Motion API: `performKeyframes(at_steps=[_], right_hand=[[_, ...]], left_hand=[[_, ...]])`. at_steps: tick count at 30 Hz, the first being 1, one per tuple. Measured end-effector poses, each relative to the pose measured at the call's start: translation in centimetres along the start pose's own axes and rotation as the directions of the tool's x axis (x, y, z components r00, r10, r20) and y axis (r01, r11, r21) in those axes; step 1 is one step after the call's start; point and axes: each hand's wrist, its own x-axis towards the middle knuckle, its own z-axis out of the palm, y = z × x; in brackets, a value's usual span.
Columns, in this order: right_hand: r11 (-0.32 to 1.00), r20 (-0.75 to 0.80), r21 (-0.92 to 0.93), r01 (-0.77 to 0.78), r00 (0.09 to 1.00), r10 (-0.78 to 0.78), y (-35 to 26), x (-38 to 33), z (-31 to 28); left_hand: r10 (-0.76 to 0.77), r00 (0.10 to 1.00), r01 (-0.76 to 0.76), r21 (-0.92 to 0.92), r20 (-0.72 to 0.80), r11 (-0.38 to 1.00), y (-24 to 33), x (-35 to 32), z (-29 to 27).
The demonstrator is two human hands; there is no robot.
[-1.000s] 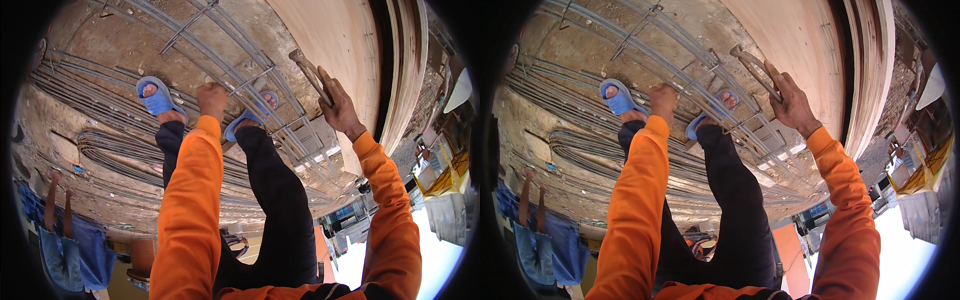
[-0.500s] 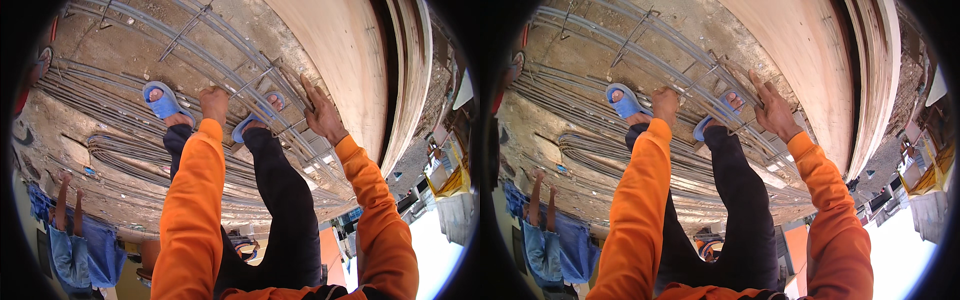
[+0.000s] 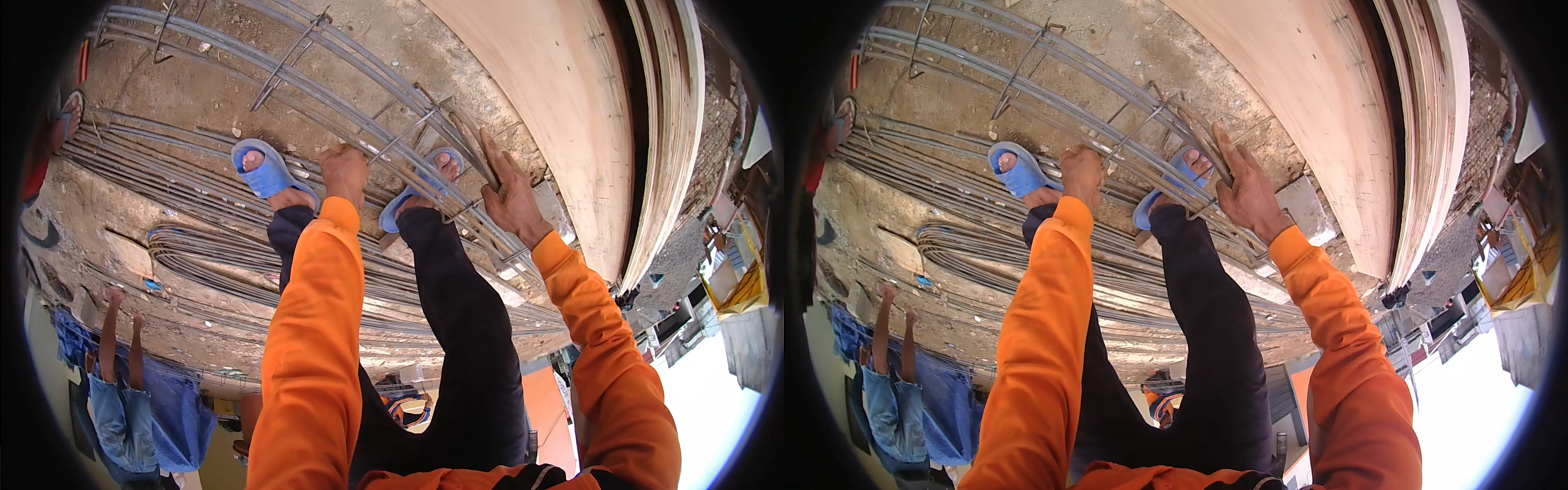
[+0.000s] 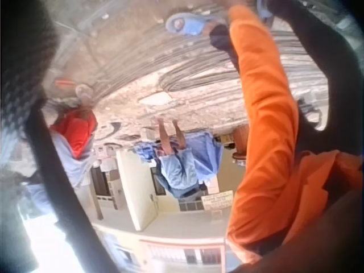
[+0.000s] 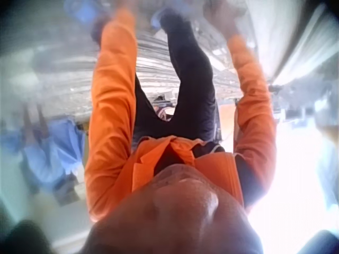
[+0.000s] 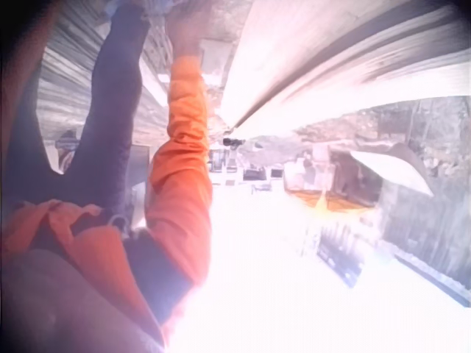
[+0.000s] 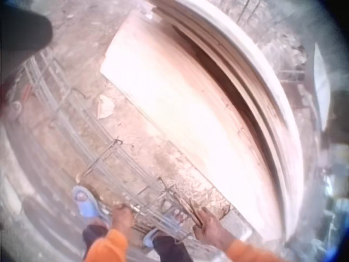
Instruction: The person sits on the ground and ties a rebar mesh using wire and pliers. They loop wire around intersecting rebar rods and twist it to secure the joints. Another worker is visible nearby doing similar work.
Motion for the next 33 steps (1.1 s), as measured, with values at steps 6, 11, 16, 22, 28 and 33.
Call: performKeyframes(at_steps=[6,11,16,22,28,33], right_hand=[[0.998,0.011,-0.066,0.024,1.0,-0.024,0.8,-0.7,0.7],[0.999,-0.122,-0.032,0.039,0.992,-0.043,0.6,-0.9,0.5],[0.998,-0.063,-0.003,-0.063,0.996,0.062,-0.4,-2.2,1.6],[0.987,-0.109,-0.155,-0.035,0.994,0.018,-1.3,-2.4,2.4],[0.947,0.082,0.044,-0.317,0.946,0.313,-5.3,-1.7,-4.3],[0.848,0.073,-0.528,0.047,0.997,-0.01,-14.0,6.2,-9.9]], left_hand=[[-0.033,0.999,0.032,0.063,0.022,0.998,-0.8,0.9,-0.4],[-0.043,0.999,0.045,0.063,-0.033,0.997,-1.0,0.9,-0.1],[-0.053,0.999,0.053,0.066,-0.001,0.996,-0.8,0.6,-0.2],[-0.005,0.998,0.0,0.075,0.062,0.997,-1.5,0.8,-0.6],[-0.158,0.985,0.154,0.06,0.074,0.986,1.5,-0.5,-2.3],[0.355,0.932,-0.357,-0.018,-0.075,0.934,5.5,0.3,-7.6]])
